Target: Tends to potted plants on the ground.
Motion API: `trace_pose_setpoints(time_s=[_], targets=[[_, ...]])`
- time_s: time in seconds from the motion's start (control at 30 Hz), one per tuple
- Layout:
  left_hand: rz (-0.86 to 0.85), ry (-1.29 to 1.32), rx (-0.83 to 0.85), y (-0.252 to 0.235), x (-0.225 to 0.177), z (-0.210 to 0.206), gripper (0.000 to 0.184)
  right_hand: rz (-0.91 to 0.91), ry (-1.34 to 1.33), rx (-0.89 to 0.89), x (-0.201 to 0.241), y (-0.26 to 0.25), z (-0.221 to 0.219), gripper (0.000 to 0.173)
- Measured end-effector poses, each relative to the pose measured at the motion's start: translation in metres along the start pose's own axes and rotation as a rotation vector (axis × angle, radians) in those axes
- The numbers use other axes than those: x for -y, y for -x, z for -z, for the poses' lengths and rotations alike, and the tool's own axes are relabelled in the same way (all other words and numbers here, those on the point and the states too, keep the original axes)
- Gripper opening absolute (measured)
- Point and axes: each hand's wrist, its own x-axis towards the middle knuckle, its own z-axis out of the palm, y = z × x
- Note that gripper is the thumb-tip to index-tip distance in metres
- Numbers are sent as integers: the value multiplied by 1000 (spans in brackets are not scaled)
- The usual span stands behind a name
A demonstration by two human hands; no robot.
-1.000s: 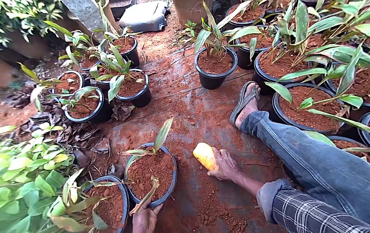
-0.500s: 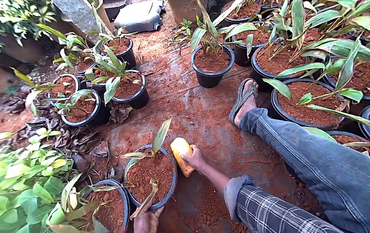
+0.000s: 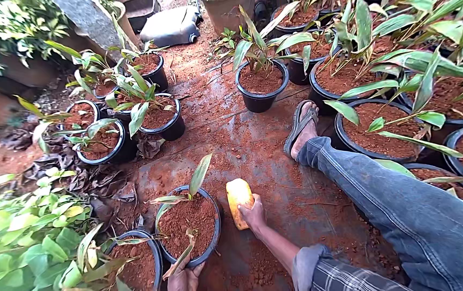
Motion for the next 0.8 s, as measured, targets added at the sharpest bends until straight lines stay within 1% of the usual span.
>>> trace_pose_setpoints(time_s=[0.07,0.13,0.17,0.23,0.3,0.33,0.43,0.5,0.53,0.63,0.7,0.8], targets=[[0,4,-1,0,1,0,23,-19,-8,-71,-19,11,12,79],[-1,4,-1,0,2,1,22,-15,-45,-141,-46,11,28,79],[-4,4,2,0,1,1,22,12,-98,-158,-60,7,36,78],[-5,8,14,-2,2,1,20,62,-200,-149,-72,4,46,75],[-2,8,18,-3,4,3,19,109,-237,-60,-71,14,47,73],[-5,9,18,-3,3,3,18,143,-195,23,-67,21,44,74],[-12,4,16,-1,1,1,19,210,66,333,-66,46,29,76],[-14,9,21,0,1,1,18,206,229,457,-77,54,18,74],[-14,9,29,0,1,0,18,194,280,478,-84,53,14,74],[-13,9,30,-2,1,1,16,198,346,432,-90,42,16,70],[-13,9,32,-3,1,2,17,250,397,394,-79,35,31,68],[-13,19,38,-8,4,4,17,273,349,375,-69,22,54,70]])
